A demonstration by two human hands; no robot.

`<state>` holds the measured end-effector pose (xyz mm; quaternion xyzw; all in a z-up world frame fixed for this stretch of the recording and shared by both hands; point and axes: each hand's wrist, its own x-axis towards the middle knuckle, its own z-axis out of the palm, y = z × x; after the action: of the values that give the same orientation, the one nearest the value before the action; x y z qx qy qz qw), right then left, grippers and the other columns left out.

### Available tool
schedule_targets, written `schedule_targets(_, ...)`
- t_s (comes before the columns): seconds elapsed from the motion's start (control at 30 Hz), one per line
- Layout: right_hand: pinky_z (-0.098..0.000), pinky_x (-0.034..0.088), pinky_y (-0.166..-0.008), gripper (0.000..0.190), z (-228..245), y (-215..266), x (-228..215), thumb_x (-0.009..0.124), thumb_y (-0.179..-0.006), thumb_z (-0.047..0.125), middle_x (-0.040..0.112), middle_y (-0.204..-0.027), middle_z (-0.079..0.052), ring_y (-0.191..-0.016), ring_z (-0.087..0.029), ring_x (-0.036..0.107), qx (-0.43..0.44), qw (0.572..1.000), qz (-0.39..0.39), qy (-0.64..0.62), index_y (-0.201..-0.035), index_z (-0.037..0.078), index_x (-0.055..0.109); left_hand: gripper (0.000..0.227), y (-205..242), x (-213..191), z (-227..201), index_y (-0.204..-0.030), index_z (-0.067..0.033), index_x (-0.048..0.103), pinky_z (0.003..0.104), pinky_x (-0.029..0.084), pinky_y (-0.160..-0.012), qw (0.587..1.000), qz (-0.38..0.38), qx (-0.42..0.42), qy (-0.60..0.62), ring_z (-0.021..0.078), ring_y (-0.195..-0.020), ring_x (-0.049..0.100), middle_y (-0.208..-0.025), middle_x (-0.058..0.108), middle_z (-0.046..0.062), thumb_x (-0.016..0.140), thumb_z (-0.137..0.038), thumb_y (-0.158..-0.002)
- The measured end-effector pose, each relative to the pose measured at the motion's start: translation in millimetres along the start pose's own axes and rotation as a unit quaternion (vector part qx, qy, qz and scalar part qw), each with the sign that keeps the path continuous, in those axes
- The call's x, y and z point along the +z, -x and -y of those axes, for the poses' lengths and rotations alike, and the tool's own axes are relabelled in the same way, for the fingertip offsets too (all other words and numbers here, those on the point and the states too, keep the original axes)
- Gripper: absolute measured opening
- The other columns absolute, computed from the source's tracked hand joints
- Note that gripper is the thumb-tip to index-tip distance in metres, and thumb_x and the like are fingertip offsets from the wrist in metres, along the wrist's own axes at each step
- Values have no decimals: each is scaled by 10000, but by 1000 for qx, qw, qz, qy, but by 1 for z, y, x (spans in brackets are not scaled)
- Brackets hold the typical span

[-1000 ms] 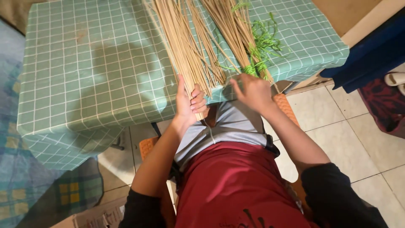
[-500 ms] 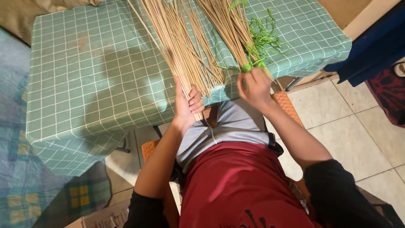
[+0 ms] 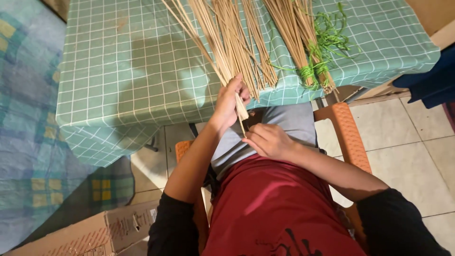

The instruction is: Bundling and tying wooden sticks together with string to assemble a broom.

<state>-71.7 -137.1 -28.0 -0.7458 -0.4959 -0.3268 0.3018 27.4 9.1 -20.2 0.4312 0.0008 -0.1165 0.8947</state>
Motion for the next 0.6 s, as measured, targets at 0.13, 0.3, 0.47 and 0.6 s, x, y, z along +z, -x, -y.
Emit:
schedule_targets(0.13,-382,507,-484,142,-2,-3,-6,630,-1001,70,603,-815,-152,-594,-310,624,6,1000,12,-9,-914,-35,672,446,12,8,-14,-729,-155,476,294,512,-413,1000,28,-8,6,163,-445,511,-536,438,29,588,-497,-993)
schedule_targets(0.3,-357,464,-450,255,-15,-8,-14,825,-896,225,580,-713,-90,-507,-249,579,13,999,-13,-48,-824,26,681,698,18,11,-19,-725,-180,384,171,204,-282,979,133,-82,131,45,-342,213,-513,236,-77,331,-864,-851)
schedule_targets(0.47,-381,440,-452,331,-28,-2,-18,828,-901,269,534,-627,-66,-478,-265,545,14,999,-33,-16,-722,66,637,699,31,26,-13,-647,-229,401,168,189,-277,979,147,-93,101,25,-320,248,-470,302,-103,291,-886,-858)
schedule_targets(0.6,-376,390,-426,442,-25,2,-17,826,-913,239,440,-546,-43,-428,-271,488,56,997,-49,8,-610,91,541,729,30,26,-5,-640,-176,337,176,154,-270,976,167,-120,73,28,-321,166,-494,175,-82,280,-863,-874)
